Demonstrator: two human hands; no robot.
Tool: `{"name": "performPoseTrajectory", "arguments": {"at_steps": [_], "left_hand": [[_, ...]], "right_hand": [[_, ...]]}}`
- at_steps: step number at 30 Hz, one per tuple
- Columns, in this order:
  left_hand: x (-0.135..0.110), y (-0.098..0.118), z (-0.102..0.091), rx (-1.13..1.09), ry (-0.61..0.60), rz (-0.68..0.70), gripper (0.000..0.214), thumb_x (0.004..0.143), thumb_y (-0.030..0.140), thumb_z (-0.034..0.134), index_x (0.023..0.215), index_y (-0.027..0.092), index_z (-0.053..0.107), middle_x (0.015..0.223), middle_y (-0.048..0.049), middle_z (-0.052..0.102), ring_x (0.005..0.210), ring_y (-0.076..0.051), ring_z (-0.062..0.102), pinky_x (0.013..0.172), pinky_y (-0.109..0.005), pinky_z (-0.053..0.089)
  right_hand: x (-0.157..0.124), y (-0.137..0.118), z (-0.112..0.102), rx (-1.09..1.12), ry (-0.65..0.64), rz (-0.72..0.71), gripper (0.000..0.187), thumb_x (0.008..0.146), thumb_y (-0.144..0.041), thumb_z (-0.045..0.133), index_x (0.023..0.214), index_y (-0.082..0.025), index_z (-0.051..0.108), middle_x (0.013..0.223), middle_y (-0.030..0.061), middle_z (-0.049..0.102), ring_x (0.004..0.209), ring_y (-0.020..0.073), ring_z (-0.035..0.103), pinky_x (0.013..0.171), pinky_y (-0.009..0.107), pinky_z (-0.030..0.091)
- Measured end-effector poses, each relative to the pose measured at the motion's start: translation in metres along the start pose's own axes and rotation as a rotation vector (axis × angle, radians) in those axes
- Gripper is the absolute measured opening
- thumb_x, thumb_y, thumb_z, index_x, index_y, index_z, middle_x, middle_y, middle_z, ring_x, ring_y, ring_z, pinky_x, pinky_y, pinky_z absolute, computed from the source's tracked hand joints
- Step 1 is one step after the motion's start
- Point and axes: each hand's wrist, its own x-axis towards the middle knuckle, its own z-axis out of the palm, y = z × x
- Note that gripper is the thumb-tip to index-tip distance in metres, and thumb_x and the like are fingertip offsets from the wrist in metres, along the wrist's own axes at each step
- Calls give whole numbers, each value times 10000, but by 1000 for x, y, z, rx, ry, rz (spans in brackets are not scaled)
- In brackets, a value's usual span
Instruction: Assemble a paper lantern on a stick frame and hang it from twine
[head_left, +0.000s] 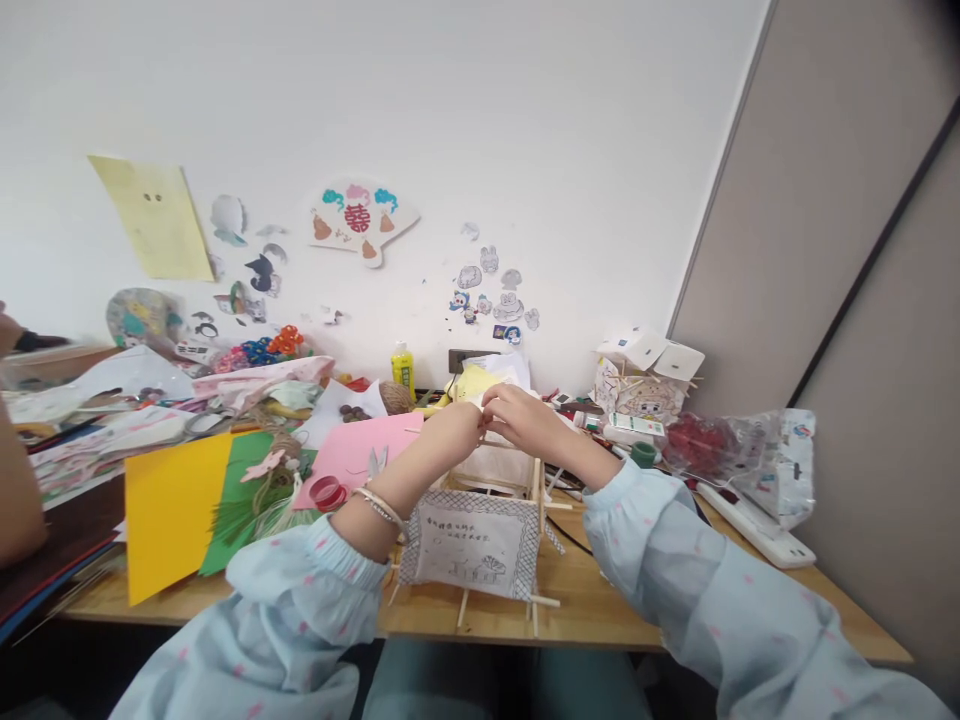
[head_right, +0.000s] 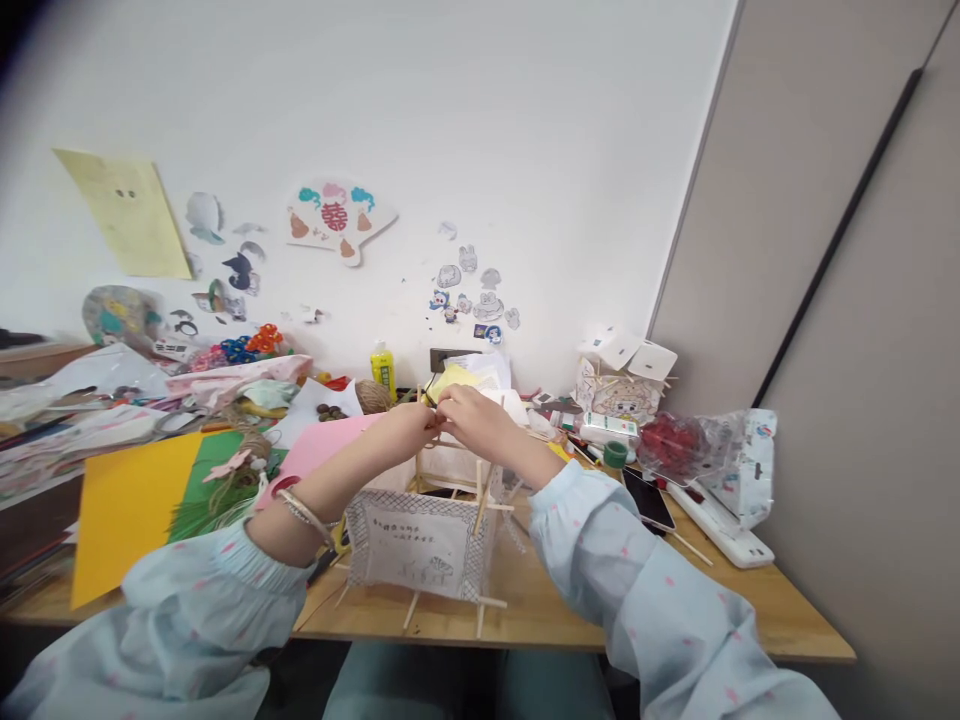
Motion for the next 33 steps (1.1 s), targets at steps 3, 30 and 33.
{"name": "performPoseTrajectory", "arguments": {"at_steps": [3, 30, 33], "left_hand": [[3, -4, -1, 3, -33, 12, 244, 891, 360, 556, 974, 139, 619, 952, -38, 661, 841, -159, 639, 763, -364, 540], [-3, -19, 18, 215, 349, 193, 103, 881, 165, 523, 816, 129, 594, 818, -23, 616, 756, -143, 579, 701, -294, 459], [-6, -16, 16, 195, 356, 147, 127, 884, 149, 492, 818, 122, 596, 811, -65, 630, 731, -161, 580, 649, -276, 425]], "right_hand": [[0, 8, 8, 87, 9, 68, 70, 886, -159, 506, 834, -183, 545, 873, 42, 590, 821, 167, 519, 760, 294, 388], [20, 16, 21, 900, -204, 536, 357, 686, -433, 754, 625, -156, 536, 489, -68, 434, 458, 55, 389, 471, 195, 354], [20, 16, 21, 897, -192, 561, 316, 706, -379, 748, 623, -150, 548, 486, -65, 445, 456, 51, 400, 473, 189, 360]]}}
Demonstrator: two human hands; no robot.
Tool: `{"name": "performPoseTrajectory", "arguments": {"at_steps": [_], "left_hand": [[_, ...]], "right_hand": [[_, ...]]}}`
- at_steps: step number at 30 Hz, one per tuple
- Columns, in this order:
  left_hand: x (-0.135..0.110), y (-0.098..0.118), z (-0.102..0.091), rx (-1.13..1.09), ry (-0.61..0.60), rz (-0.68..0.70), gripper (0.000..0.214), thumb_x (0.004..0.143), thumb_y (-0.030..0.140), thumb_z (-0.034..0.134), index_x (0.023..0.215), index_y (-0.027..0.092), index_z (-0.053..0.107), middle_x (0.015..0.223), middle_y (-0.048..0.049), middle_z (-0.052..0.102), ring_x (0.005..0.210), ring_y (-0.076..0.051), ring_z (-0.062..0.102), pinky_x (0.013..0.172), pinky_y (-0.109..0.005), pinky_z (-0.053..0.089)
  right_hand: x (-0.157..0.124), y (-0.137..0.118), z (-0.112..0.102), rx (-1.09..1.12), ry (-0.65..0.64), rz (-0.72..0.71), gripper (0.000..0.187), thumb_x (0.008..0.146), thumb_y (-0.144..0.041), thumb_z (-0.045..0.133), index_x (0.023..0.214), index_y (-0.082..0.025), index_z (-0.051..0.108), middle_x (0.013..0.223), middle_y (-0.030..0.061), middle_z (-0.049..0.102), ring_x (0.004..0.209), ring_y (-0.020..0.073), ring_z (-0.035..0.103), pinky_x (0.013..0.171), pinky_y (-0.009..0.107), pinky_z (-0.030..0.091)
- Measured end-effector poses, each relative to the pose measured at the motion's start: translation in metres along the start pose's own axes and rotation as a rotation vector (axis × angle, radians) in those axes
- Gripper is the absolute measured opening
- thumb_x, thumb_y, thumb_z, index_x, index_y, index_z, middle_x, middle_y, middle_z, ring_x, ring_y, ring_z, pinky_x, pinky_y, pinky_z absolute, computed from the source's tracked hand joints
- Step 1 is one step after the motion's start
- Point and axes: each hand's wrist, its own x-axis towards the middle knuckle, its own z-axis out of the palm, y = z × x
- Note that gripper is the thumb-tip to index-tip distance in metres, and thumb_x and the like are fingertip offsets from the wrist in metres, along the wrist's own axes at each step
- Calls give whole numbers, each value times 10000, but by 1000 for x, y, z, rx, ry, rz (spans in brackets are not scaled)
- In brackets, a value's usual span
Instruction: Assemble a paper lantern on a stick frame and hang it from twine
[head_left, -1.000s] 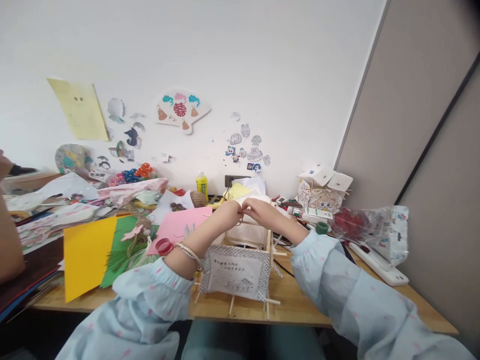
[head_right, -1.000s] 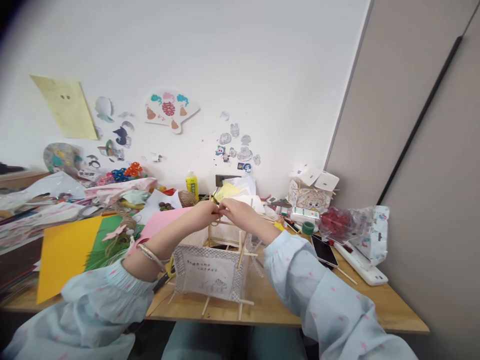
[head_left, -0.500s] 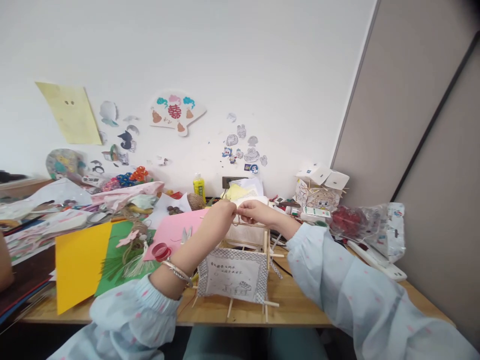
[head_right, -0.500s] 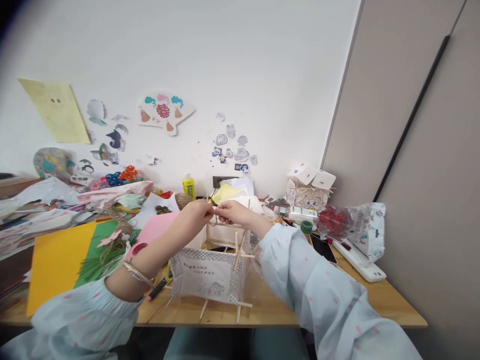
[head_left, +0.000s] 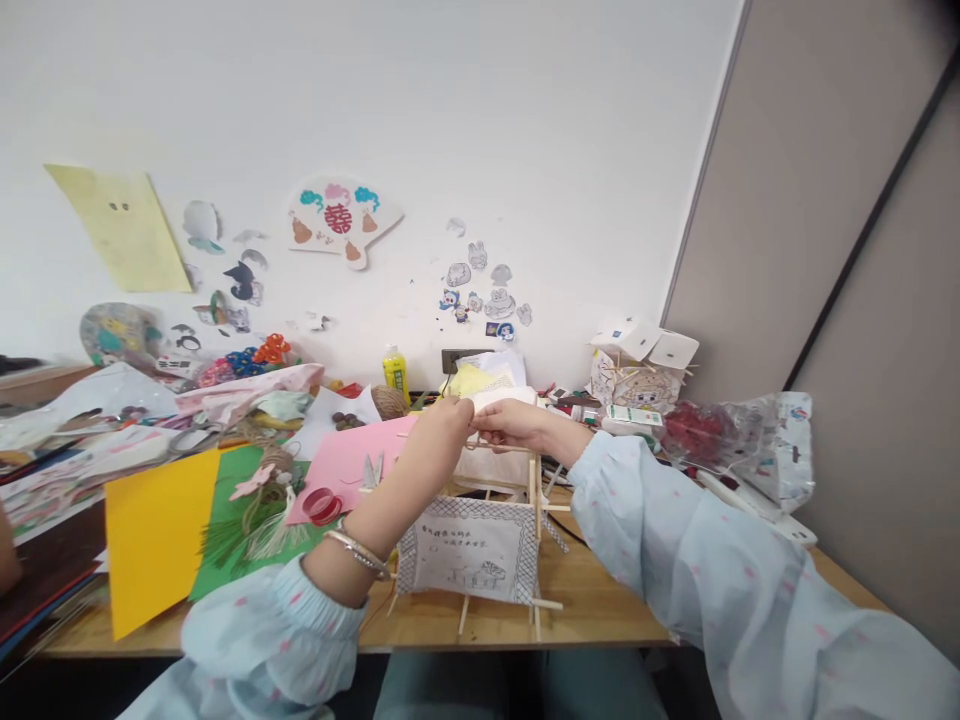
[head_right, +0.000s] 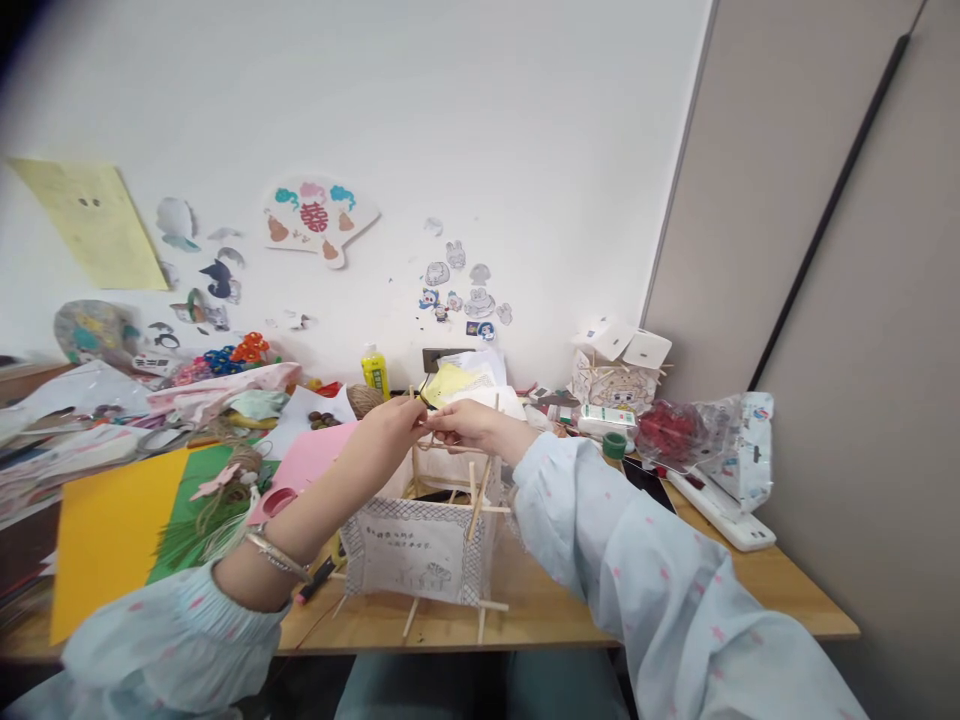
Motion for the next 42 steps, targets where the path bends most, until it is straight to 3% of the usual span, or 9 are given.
{"name": "performPoseTrajectory", "arguments": {"at_steps": [5, 9, 14, 21, 25, 31, 42], "left_hand": [[-1, 3, -8, -20, -15, -71, 167, 897, 218, 495, 799, 128, 597, 785, -83, 641, 716, -183, 588, 619, -275, 394], [-3, 4, -12, -13, -32, -97, 190, 892, 286, 529, 809, 128, 595, 777, -86, 638, 735, -202, 593, 623, -281, 399], [-5, 5, -12, 7, -30, -31, 103, 886, 204, 522, 904, 120, 578, 921, -110, 631, 828, -205, 587, 685, -289, 421], [-2, -5, -2, 28, -64, 33, 132, 898, 149, 478, 831, 126, 590, 847, -60, 628, 752, -155, 585, 711, -300, 471], [-1, -8, 6, 36, -97, 47, 130, 894, 247, 548, 923, 133, 603, 913, -24, 638, 819, -148, 615, 762, -352, 522], [0, -2, 9, 27, -120, 46, 298, 882, 349, 571, 1109, 156, 573, 1096, -68, 616, 924, -184, 619, 790, -390, 538], [-3, 3, 2, 64, -104, 87, 98, 858, 184, 588, 862, 98, 635, 889, -79, 655, 856, -177, 622, 798, -364, 508]], "right_hand": [[-11, -7, 0, -49, 4, -18, 258, 770, -340, 683, 635, -148, 576, 519, -47, 495, 479, 52, 428, 471, 183, 341], [-21, -14, -3, -111, -19, -55, 197, 743, -333, 700, 719, -149, 633, 616, -31, 552, 545, 62, 460, 513, 193, 360], [-19, -12, -5, -148, -17, -73, 191, 745, -319, 658, 685, -149, 596, 551, -54, 473, 518, 64, 416, 508, 208, 328], [-14, -8, -2, -175, -12, -113, 271, 744, -339, 615, 581, -162, 490, 503, -77, 396, 477, 57, 337, 492, 223, 264], [-13, -6, -1, -171, -22, -107, 312, 736, -381, 620, 567, -174, 457, 502, -81, 386, 471, 55, 326, 490, 225, 254], [-11, -6, -3, -155, -37, -73, 358, 703, -444, 644, 561, -176, 453, 495, -80, 390, 472, 56, 335, 490, 219, 270], [-12, -6, -1, -105, -18, -61, 347, 727, -403, 631, 544, -171, 448, 491, -73, 394, 475, 49, 330, 486, 204, 261]]}}
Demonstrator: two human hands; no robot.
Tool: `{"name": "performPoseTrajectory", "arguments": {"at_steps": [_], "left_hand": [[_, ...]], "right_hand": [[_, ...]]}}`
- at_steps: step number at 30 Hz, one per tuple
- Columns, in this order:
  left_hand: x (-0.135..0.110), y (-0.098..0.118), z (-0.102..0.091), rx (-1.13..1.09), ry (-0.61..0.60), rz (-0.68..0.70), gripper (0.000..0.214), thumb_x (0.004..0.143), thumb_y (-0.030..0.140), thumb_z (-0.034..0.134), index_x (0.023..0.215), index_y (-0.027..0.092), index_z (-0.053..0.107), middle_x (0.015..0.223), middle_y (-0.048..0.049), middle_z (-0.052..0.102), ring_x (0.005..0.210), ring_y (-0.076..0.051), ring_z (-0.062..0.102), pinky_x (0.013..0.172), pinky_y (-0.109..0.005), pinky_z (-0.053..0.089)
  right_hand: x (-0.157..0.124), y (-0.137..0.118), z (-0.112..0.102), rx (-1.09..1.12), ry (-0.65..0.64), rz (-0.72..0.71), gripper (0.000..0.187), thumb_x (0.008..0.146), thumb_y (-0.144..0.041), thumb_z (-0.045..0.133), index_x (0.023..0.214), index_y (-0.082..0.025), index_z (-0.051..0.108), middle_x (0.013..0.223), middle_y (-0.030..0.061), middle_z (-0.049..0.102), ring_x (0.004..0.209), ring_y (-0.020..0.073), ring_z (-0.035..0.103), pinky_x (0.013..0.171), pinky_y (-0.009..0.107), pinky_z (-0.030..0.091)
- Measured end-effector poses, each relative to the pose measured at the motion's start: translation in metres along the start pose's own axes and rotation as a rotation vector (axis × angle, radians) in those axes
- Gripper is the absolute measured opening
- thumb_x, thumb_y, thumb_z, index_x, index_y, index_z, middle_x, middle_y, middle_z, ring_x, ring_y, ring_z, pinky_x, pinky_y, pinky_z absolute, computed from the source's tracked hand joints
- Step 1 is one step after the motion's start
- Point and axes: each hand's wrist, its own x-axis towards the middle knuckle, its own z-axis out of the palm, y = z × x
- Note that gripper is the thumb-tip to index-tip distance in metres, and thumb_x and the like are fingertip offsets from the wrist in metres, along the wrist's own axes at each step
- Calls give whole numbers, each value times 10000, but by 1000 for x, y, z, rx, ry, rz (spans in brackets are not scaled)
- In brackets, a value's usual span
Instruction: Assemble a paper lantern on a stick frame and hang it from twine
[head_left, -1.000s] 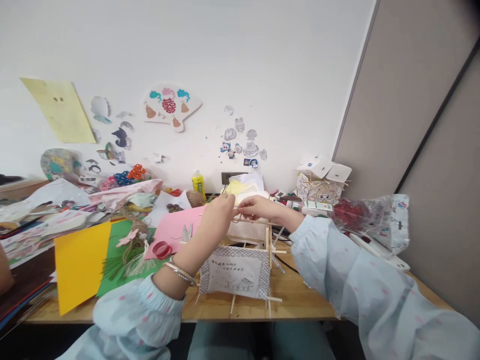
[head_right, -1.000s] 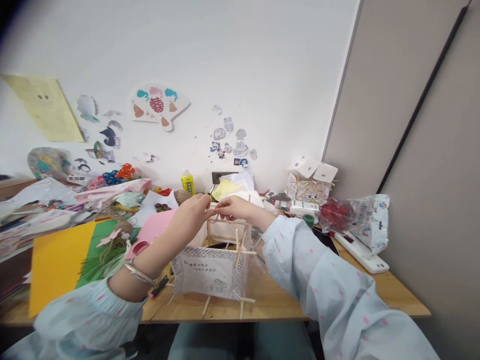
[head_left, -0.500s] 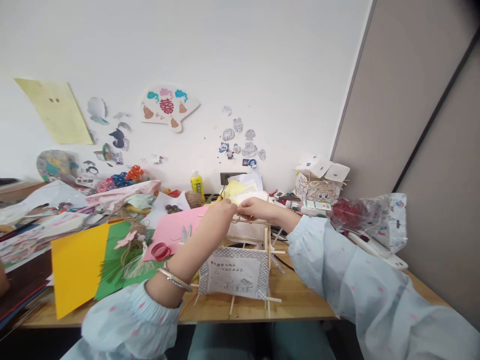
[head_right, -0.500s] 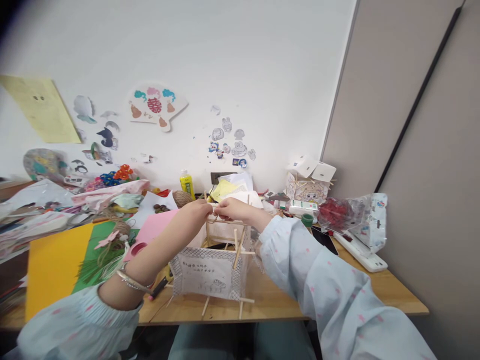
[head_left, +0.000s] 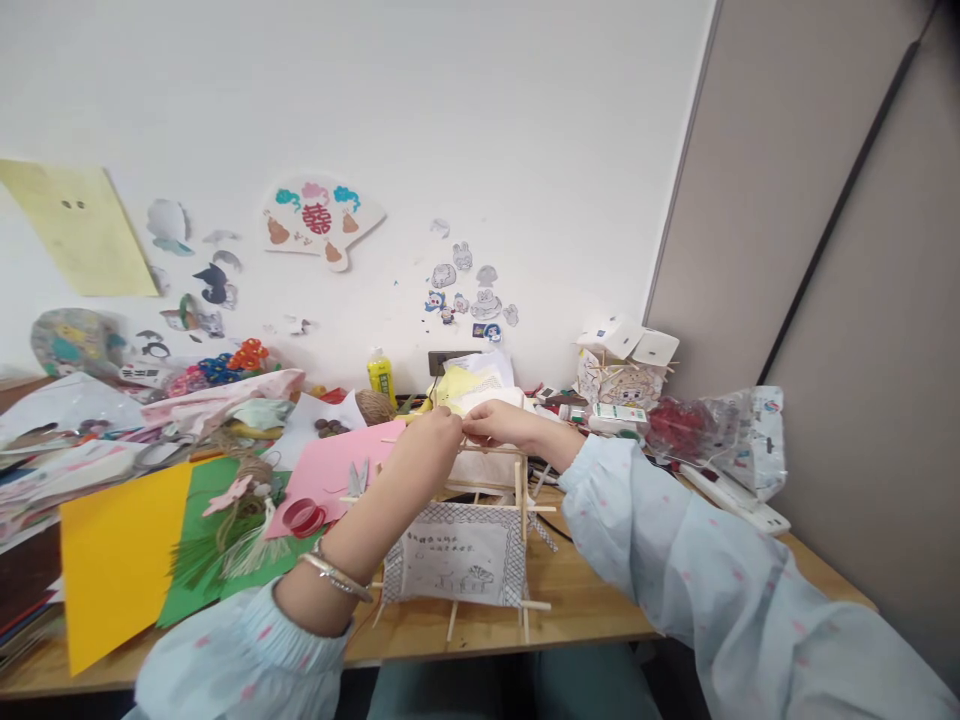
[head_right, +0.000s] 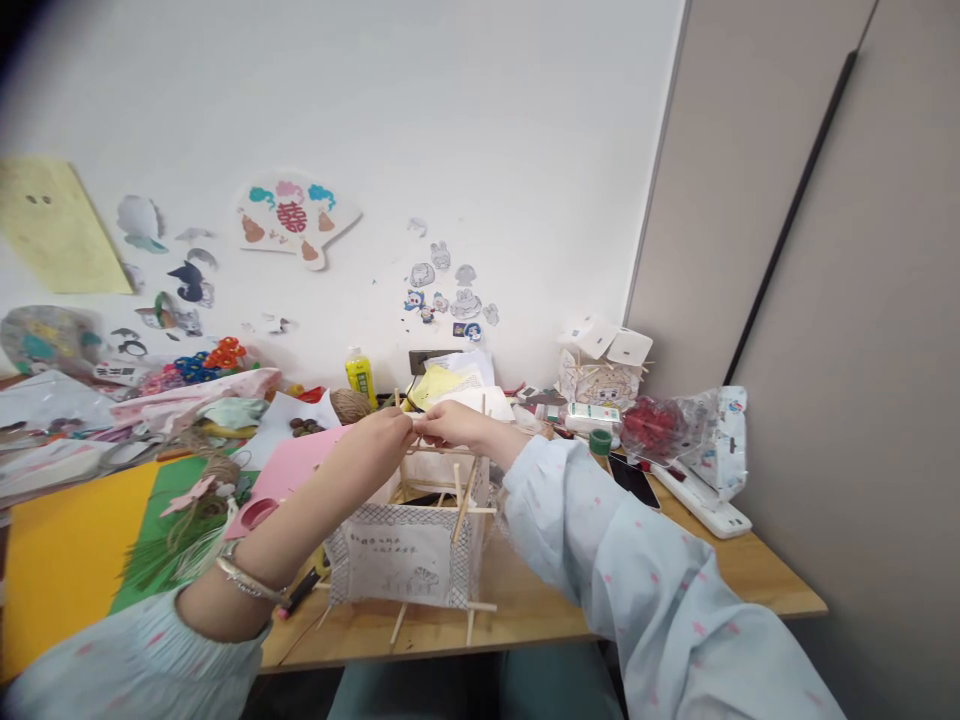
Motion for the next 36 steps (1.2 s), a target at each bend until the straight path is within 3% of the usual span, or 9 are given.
{"name": "performPoseTrajectory", "arguments": {"at_steps": [5, 11, 16, 21, 29, 36], "left_hand": [[3, -2, 0, 13, -12, -22, 90, 879, 148, 540, 918, 120, 616, 939, -41, 646, 872, -164, 619, 783, -357, 514], [-3, 1, -15, -16, -47, -8, 232, 856, 46, 431, 921, 127, 638, 921, -79, 631, 814, -175, 612, 745, -309, 479], [-8, 3, -23, -10, -62, -22, 262, 823, 19, 395, 857, 118, 635, 879, -94, 612, 742, -178, 599, 684, -287, 458], [-10, 0, -22, 17, -73, -20, 276, 795, -17, 380, 836, 118, 618, 870, -92, 624, 724, -178, 598, 673, -286, 449], [-14, 3, -28, 98, -114, 35, 303, 733, -51, 406, 839, 119, 633, 865, -102, 646, 759, -206, 606, 673, -310, 455], [-22, 5, -36, 161, -81, 152, 217, 764, 12, 484, 793, 147, 652, 916, -106, 640, 910, -267, 576, 724, -379, 442]], "right_hand": [[-3, -1, -2, -16, 27, -18, 376, 691, -461, 679, 569, -167, 479, 497, -76, 398, 485, 55, 343, 489, 210, 279], [-6, -4, -4, -31, 55, -26, 393, 618, -501, 747, 605, -154, 563, 563, -56, 482, 539, 66, 415, 556, 220, 387], [-6, 0, -10, -88, 57, -22, 251, 677, -393, 728, 688, -153, 653, 689, -11, 602, 651, 96, 519, 620, 225, 435], [-6, 8, -20, -181, 113, -24, 125, 717, -267, 677, 739, -145, 666, 709, -4, 621, 647, 99, 527, 593, 219, 424], [-7, 9, -25, -399, 181, -53, 76, 749, -205, 669, 713, -140, 656, 660, -26, 617, 642, 107, 543, 621, 232, 400], [-13, 10, -35, -651, 185, 30, 155, 864, -276, 627, 832, -125, 623, 812, -5, 633, 740, 124, 606, 701, 297, 506]]}}
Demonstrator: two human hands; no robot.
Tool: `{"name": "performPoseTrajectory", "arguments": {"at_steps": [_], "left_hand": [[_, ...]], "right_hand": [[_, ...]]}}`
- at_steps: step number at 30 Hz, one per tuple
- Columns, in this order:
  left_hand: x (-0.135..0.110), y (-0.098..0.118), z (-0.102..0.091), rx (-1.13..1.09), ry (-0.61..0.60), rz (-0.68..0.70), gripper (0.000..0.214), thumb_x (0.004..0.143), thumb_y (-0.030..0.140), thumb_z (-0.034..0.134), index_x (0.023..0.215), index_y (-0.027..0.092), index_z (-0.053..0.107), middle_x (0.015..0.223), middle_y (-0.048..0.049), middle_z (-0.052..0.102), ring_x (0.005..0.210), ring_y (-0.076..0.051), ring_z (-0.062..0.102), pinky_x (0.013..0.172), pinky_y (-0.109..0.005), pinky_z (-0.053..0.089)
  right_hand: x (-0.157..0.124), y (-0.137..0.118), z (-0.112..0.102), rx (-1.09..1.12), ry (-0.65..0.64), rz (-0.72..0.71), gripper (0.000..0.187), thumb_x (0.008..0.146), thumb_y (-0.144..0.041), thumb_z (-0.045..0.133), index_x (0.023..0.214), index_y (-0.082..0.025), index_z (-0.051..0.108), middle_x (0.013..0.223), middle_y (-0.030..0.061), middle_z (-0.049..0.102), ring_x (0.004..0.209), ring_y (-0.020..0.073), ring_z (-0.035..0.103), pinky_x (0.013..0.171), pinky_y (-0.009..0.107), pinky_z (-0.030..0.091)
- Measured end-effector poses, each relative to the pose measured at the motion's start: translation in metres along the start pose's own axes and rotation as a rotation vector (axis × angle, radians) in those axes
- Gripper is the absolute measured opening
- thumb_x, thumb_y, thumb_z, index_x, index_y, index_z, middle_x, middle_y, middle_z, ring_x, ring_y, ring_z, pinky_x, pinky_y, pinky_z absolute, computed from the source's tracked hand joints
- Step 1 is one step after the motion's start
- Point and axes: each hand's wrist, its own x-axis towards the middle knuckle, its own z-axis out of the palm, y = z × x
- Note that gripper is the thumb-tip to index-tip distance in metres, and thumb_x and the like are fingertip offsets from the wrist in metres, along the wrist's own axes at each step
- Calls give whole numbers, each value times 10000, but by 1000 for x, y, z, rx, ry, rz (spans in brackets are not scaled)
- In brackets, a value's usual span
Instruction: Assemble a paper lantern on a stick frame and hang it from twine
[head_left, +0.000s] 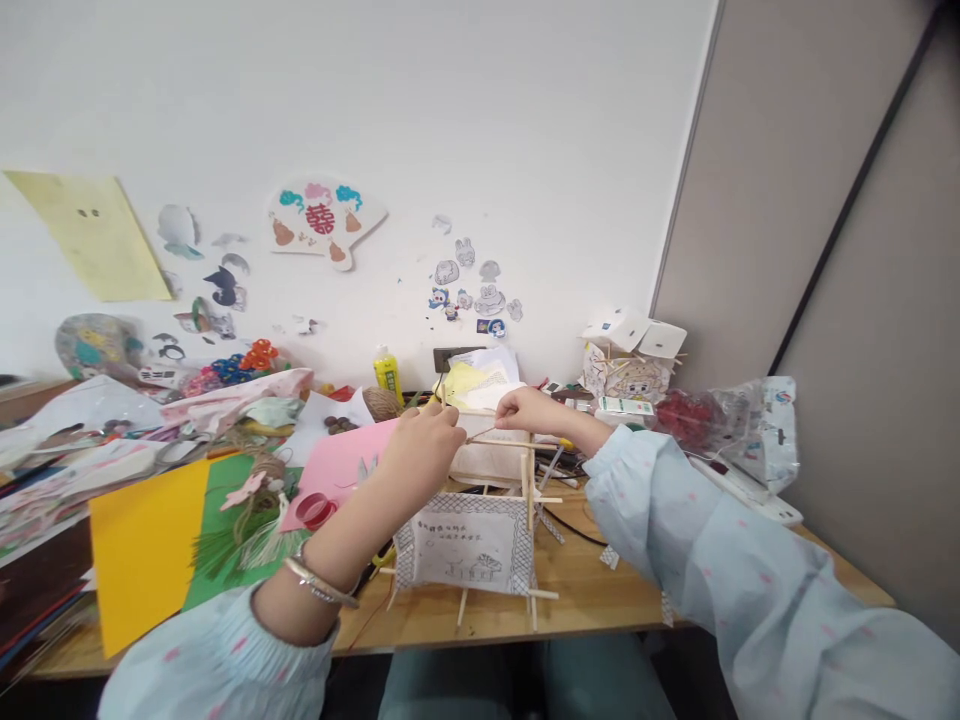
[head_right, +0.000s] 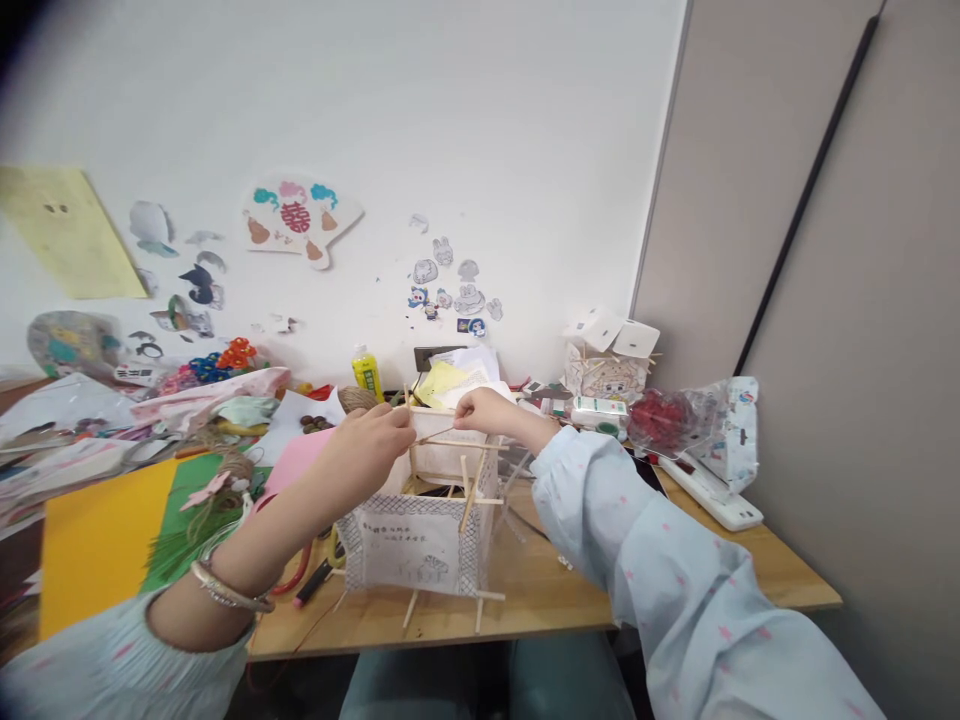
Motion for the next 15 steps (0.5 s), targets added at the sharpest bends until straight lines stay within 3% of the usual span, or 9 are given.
{"name": "performPoseTrajectory", "arguments": {"at_steps": [6, 11, 15], "left_hand": [[-2, -1, 0, 19, 10, 101, 213, 793, 35, 507, 780, 187, 655, 911, -81, 642, 867, -238, 581, 700, -358, 417], [0, 2, 4, 67, 37, 30, 213, 867, 115, 455, 901, 117, 665, 951, -165, 651, 895, -291, 596, 728, -404, 424], [5, 8, 8, 82, 52, 7, 321, 918, 230, 397, 863, 96, 683, 905, -175, 665, 903, -318, 605, 743, -428, 424]], "right_hand": [[-3, -16, 8, -175, -17, 48, 192, 900, -314, 583, 938, -132, 628, 943, 29, 649, 843, 150, 628, 773, 344, 528], [-5, -30, 14, -228, 5, 20, 184, 902, -306, 580, 947, -134, 629, 964, 36, 651, 863, 151, 628, 784, 348, 528], [-9, -36, 13, -238, 22, -19, 170, 896, -295, 590, 903, -131, 634, 917, 25, 657, 830, 142, 630, 771, 337, 526]]}}
